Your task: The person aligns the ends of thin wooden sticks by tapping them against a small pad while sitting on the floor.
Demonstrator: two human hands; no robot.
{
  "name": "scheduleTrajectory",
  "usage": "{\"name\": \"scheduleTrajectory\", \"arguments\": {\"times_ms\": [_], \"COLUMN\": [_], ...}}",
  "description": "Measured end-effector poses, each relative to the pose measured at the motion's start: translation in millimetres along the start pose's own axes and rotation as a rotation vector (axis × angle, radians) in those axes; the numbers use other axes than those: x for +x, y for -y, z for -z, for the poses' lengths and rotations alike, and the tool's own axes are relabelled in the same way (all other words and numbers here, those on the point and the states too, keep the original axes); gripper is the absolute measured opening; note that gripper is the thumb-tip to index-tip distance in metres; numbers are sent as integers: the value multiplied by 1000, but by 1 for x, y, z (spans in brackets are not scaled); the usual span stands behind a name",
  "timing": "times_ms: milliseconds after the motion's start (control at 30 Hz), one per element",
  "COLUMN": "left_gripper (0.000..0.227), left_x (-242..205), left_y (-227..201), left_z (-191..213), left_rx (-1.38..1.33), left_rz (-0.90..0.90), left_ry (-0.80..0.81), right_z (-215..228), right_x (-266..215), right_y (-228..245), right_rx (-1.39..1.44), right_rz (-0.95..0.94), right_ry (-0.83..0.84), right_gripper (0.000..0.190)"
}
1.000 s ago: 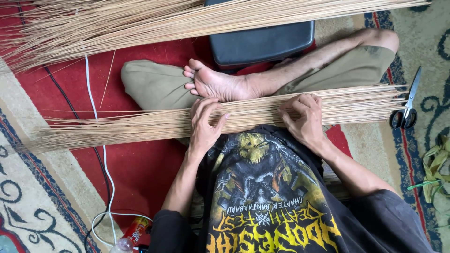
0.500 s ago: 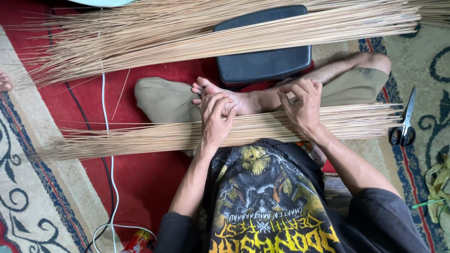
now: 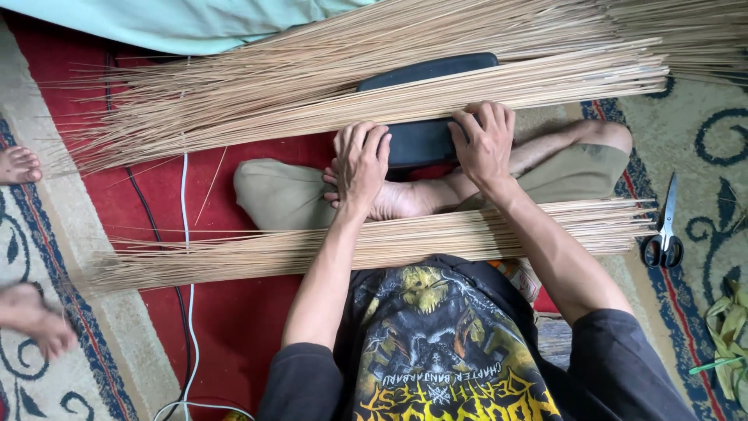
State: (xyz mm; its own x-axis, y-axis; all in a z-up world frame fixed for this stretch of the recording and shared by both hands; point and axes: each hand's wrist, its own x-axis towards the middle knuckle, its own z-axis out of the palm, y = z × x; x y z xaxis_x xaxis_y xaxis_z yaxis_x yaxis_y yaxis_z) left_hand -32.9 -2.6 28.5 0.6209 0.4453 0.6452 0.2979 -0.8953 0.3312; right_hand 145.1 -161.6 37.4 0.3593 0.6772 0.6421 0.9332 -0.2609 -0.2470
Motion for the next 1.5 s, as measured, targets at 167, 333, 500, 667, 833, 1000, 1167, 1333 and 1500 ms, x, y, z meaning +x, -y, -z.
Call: {"name": "scheduleTrajectory", "arguments": {"times_ms": [167, 333, 500, 667, 833, 1000, 1167, 1333, 1500], "left_gripper": [9, 7, 6, 6, 6, 5, 6, 9, 12], "left_x": [3, 5, 0, 6, 5, 5, 9, -3, -18], "left_y": [10, 10, 12, 3, 0, -4, -6, -2, 0], "left_z": [-23, -29, -36, -26, -25, -23, -18, -15, -2], "left_rx": [12, 20, 35, 69, 103, 130, 168, 182, 170], "left_rz": [-82, -82, -97, -107, -96, -102, -111, -139, -140], "left_ry": [5, 1, -39, -60, -60, -59, -50, -34, -4], "right_z": [-9, -13, -14, -10, -12, -13, -14, -6, 8], "right_x": [3, 2, 3, 4, 3, 0, -3, -10, -21], "right_y": [-3, -4, 2, 9, 10, 9, 6, 11, 18], "right_rx": [-42, -67, -119, -133, -135, -153, -158, -177, -114], "right_rz": [66, 96, 96, 81, 64, 45, 43, 50, 21], "right_ry": [-41, -58, -99, -119, -127, -129, -123, -112, -68], "right_gripper": [16, 7, 8, 10, 11, 10, 12, 13, 14]}}
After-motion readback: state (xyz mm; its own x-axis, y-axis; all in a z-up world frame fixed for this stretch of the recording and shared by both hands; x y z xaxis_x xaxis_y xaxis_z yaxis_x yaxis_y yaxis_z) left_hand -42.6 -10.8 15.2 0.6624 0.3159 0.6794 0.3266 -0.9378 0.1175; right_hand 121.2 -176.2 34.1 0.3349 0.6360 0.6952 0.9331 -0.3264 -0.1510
